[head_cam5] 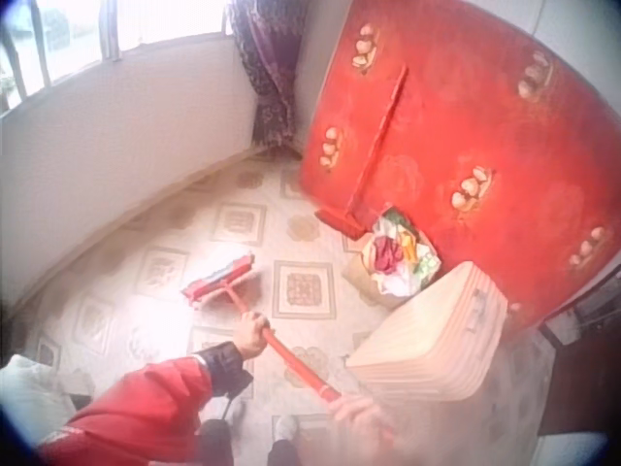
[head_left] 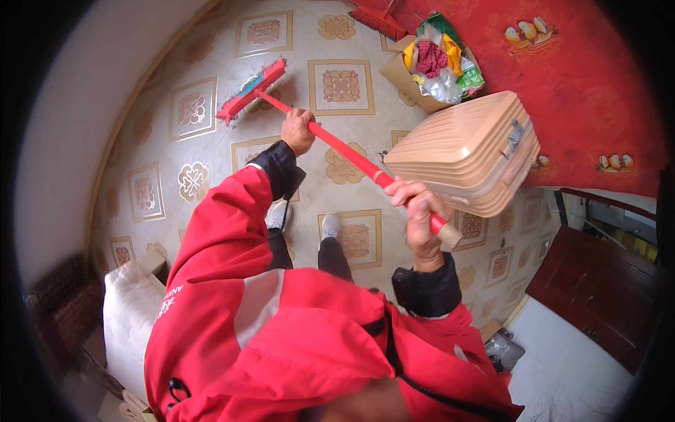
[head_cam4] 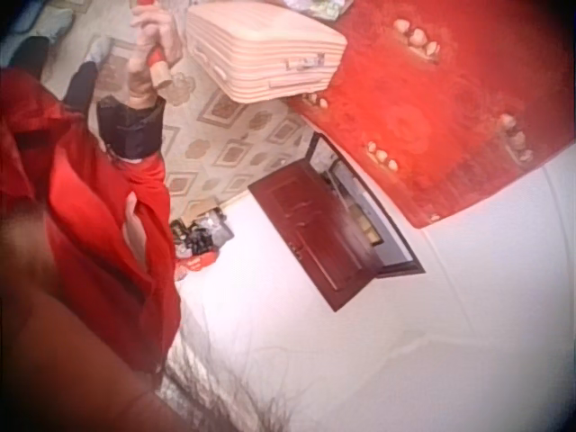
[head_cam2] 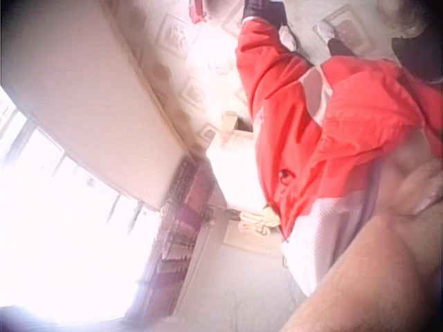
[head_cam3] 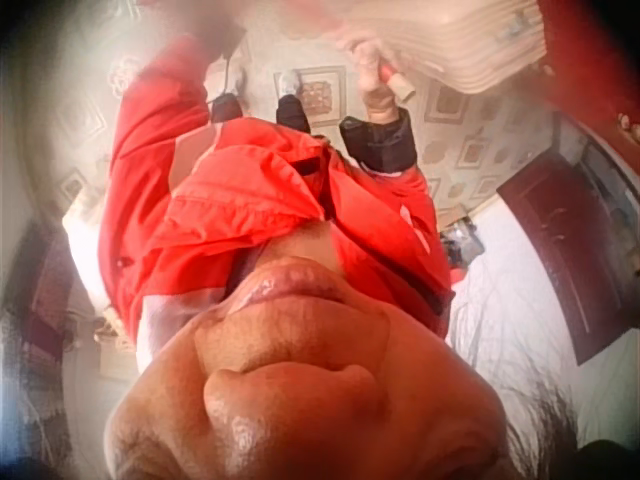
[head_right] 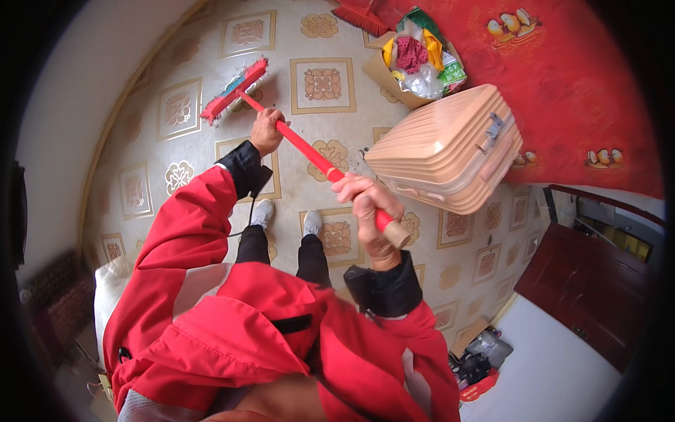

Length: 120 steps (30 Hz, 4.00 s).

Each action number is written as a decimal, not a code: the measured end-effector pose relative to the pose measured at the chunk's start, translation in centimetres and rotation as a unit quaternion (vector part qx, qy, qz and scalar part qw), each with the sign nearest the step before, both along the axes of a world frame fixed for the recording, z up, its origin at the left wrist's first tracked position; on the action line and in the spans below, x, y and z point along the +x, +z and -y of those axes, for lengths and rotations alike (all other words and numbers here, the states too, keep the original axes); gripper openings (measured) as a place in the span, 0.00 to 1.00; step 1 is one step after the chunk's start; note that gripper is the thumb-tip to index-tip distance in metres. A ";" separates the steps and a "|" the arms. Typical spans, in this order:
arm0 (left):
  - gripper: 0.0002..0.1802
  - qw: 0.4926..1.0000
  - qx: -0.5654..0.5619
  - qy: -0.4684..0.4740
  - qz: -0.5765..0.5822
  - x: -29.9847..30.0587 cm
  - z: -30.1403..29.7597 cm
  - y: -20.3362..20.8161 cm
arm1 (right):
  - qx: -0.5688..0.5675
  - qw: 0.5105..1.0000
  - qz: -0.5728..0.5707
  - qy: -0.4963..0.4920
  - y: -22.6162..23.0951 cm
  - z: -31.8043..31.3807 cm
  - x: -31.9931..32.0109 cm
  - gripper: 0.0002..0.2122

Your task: The person sweeps a tiled floor with a red broom, moving around furniture and a bed to gather debris. They sweep near a door and along walls, occasionally adjusting their grip on the broom.

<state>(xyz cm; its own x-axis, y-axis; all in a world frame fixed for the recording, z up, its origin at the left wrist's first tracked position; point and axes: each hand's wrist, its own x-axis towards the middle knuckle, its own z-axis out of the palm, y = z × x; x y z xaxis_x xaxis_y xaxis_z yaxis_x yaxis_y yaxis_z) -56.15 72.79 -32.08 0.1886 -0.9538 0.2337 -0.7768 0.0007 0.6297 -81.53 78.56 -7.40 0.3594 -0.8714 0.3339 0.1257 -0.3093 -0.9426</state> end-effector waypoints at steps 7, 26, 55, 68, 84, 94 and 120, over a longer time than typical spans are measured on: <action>0.08 0.951 0.188 -0.239 0.054 -3.5 2.0 -9.2 | 0.153 0.964 -0.008 -0.218 -7.7 -5.7 -2.7 0.08; 0.04 0.886 0.189 -0.422 -0.034 -21.1 -12.5 -1.7 | 0.162 0.896 0.113 -0.397 1.1 -24.5 -15.4 0.16; 0.04 0.942 0.231 -0.239 0.050 -33.9 -36.8 -3.4 | 0.281 0.866 0.151 -0.386 -6.7 -43.4 -37.4 0.15; 0.04 0.978 0.191 -0.062 0.050 -6.5 -40.4 -16.6 | 0.350 0.928 0.117 -0.061 -22.2 -34.5 -15.8 0.14; 0.05 0.955 0.178 -0.210 -0.111 -35.2 -36.0 0.8 | 0.231 0.892 0.034 -0.388 4.1 -39.9 -37.0 0.15; 0.07 0.970 0.191 -0.005 0.151 4.4 -32.0 -17.6 | 0.306 0.931 0.184 -0.081 -25.2 -28.3 -5.3 0.12; 0.03 0.926 0.278 -0.252 -0.040 -39.5 -39.3 -6.8 | 0.265 0.920 0.144 -0.251 -6.3 -39.5 -42.7 0.15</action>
<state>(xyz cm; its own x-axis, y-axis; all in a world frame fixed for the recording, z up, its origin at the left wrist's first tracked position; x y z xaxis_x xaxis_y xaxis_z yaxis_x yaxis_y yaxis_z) -95.66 112.07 -38.86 -0.3170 -0.8946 -0.3151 -0.7173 0.0088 0.6968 -124.24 118.06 -13.72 -0.1686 -0.9713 -0.1678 0.3604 0.0977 -0.9277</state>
